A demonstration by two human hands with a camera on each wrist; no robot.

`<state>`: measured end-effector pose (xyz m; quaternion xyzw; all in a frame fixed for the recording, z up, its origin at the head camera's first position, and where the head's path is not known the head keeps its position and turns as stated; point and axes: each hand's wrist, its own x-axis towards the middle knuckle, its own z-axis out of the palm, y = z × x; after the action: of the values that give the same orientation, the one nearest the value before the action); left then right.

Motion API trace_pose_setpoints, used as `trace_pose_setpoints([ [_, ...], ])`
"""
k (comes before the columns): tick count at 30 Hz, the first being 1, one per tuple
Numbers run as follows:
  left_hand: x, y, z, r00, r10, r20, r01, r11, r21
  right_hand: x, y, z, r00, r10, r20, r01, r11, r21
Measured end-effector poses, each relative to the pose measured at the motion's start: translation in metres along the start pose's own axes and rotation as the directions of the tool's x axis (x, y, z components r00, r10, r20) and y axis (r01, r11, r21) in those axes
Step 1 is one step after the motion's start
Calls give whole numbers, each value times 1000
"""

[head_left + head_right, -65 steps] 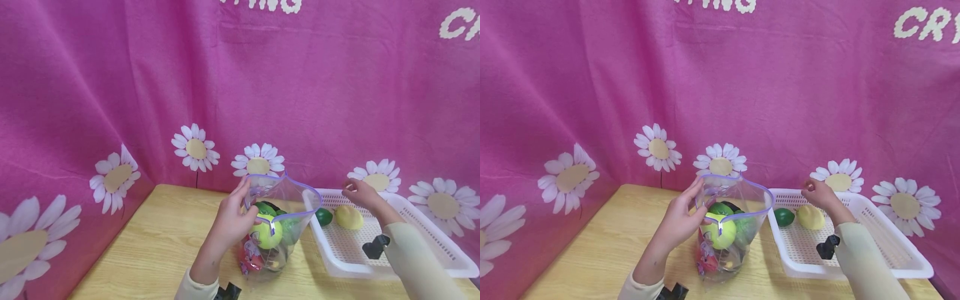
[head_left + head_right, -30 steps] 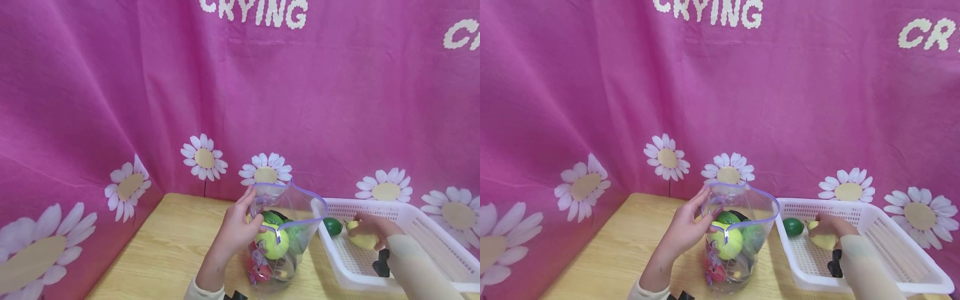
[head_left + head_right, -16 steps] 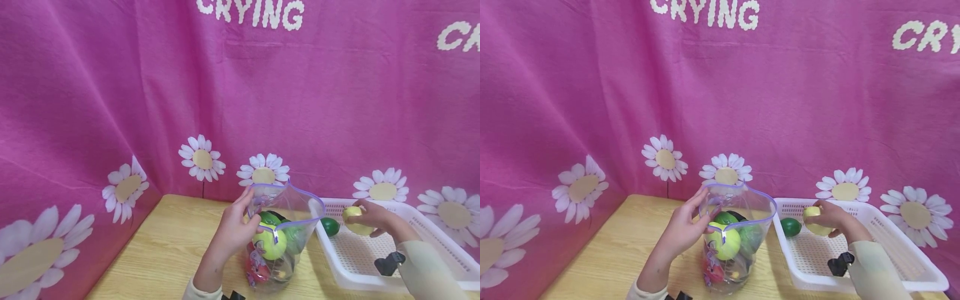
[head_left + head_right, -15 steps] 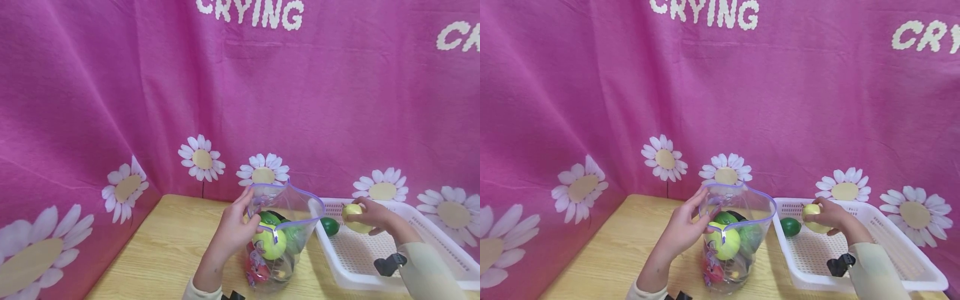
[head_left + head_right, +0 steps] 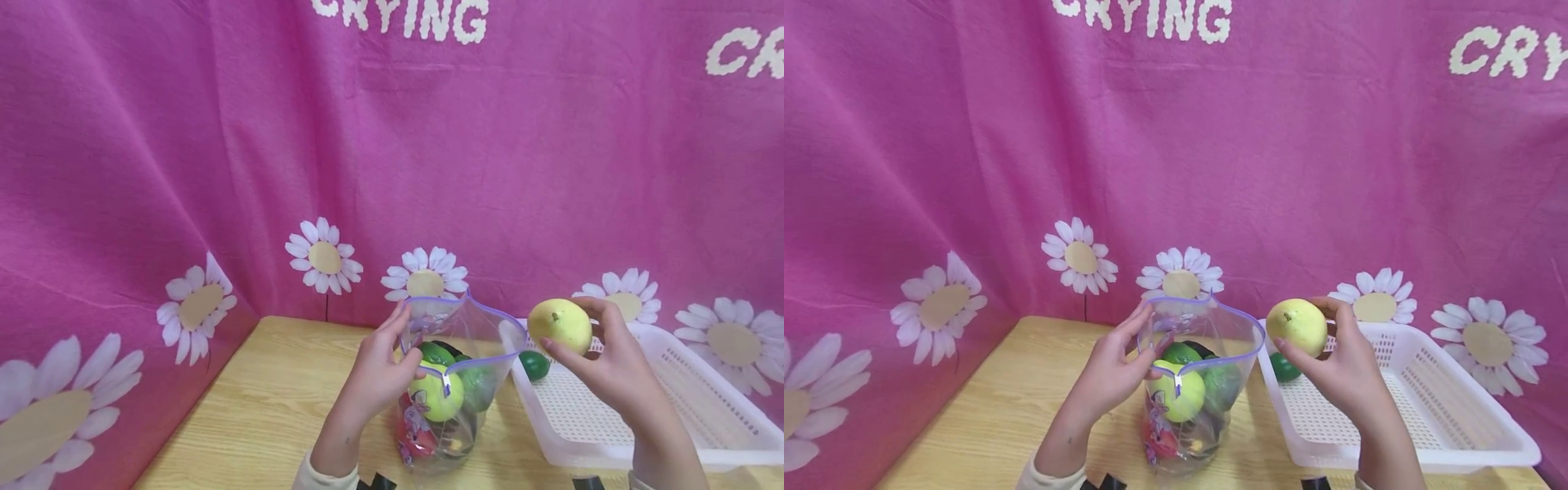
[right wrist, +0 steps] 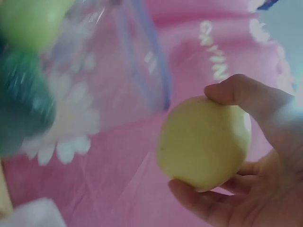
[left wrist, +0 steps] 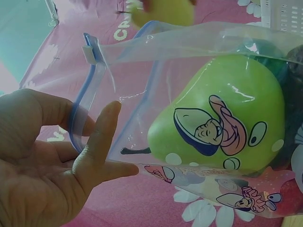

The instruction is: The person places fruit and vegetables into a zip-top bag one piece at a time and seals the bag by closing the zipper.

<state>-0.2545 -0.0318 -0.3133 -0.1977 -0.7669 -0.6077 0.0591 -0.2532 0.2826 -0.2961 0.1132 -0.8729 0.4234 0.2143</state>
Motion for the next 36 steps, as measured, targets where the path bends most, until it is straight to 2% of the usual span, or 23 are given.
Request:
trace_pose_setpoints([
  [4,-1,1,2,1000,3,5,-3,1000,-13,-15,-17,4,992,-46,-117,55,996,74],
  [8,-3,4,3,1000,15,4,-15,1000,-17,-23,-25,6,979,-87,-184,107,989,104],
  [15,-2,9,1,1000,13,3,-13,1000,3,-19,-39,14,959,-93,-269,140,977,161],
  [18,-1,11,1,1000,8,4,-8,1000,14,-17,-47,23,946,-125,-298,188,963,194],
  [21,0,11,3,1000,5,-1,-5,1000,24,-14,-50,33,929,-205,-309,271,944,188],
  [24,1,10,3,1000,-2,-4,2,999,32,-13,-51,44,915,-272,-299,322,937,136],
  [30,0,7,5,1000,-15,0,15,999,42,-15,-48,58,929,-280,-242,283,959,-24],
  [36,-2,4,6,1000,-29,-4,29,999,43,-16,-43,66,931,-293,-220,282,956,-80],
])
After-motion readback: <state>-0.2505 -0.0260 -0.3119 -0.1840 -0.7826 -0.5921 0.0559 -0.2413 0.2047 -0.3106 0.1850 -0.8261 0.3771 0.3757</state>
